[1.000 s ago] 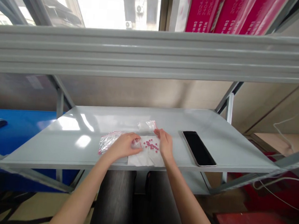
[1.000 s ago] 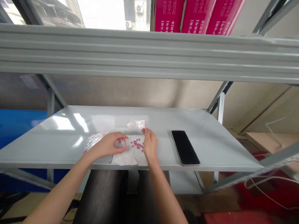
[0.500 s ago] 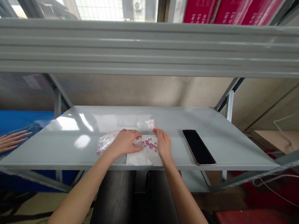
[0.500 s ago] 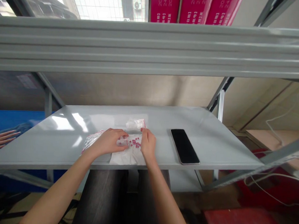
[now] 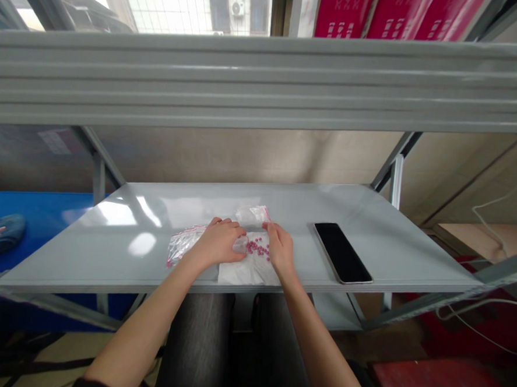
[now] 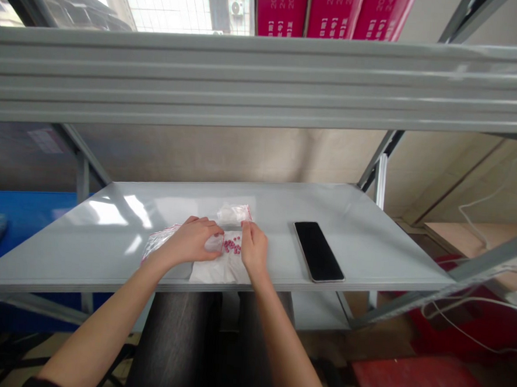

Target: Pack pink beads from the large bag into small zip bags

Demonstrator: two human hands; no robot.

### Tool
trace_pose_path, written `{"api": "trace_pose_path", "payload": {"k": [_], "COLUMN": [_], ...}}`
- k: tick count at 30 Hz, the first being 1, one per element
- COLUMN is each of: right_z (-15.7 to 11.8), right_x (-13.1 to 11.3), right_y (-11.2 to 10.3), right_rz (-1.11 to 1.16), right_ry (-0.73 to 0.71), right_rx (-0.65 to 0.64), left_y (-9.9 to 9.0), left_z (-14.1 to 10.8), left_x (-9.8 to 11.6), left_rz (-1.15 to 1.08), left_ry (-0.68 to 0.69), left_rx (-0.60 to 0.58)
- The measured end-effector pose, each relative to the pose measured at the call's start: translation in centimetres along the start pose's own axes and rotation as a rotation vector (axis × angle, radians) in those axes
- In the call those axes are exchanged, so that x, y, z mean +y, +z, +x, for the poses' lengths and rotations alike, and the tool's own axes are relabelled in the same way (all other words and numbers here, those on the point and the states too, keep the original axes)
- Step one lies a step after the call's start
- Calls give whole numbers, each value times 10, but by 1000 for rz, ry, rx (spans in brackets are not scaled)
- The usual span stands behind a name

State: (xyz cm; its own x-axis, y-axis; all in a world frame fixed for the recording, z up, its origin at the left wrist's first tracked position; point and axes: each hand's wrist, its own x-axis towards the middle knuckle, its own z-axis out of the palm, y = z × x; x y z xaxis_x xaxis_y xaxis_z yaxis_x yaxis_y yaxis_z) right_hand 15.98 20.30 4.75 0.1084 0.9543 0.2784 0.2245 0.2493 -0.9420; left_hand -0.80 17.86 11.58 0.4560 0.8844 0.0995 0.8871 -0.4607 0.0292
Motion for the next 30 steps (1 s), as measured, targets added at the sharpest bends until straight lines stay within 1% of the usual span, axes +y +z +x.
{"api": "trace_pose_path", "payload": {"k": [6,11,14,17,21,23,25,27,28,30], "right_z": [-1,-1,-2,-1,-2,-4,-6,-7,-7,-6], "right_x": [-1,-1,-2,-2,-4,-5,-6,-6,-6,-5], "right_y": [1,0,-1,-2,-2,-3,-4,-5,-5,-6], "right_rz": [-25,-38,-41,-35,-7,13,32,45,51,59], "right_ry": [-11,-9,-16,-26,-47,-67,-85,-96,-97,-97], "right_rx": [-1,-11,-16,-15,8,40,81,107,110,106], "left_y": [-7,-14,-12,-9,-8,-8,-6,-1,3,12], "left_z": [1,2,4,5,-6,-17,-31,-42,-46,-51], "left_x": [3,10,14,14,7,3,1,0,1,2], "left_rz": [62,125,154,149,107,42,-145,-408,-530,-682], "left_ry": [21,41,46,47,19,7,23,53,64,69], "left_rx": [-15,-21,-8,15,67,136,307,511,581,626]}}
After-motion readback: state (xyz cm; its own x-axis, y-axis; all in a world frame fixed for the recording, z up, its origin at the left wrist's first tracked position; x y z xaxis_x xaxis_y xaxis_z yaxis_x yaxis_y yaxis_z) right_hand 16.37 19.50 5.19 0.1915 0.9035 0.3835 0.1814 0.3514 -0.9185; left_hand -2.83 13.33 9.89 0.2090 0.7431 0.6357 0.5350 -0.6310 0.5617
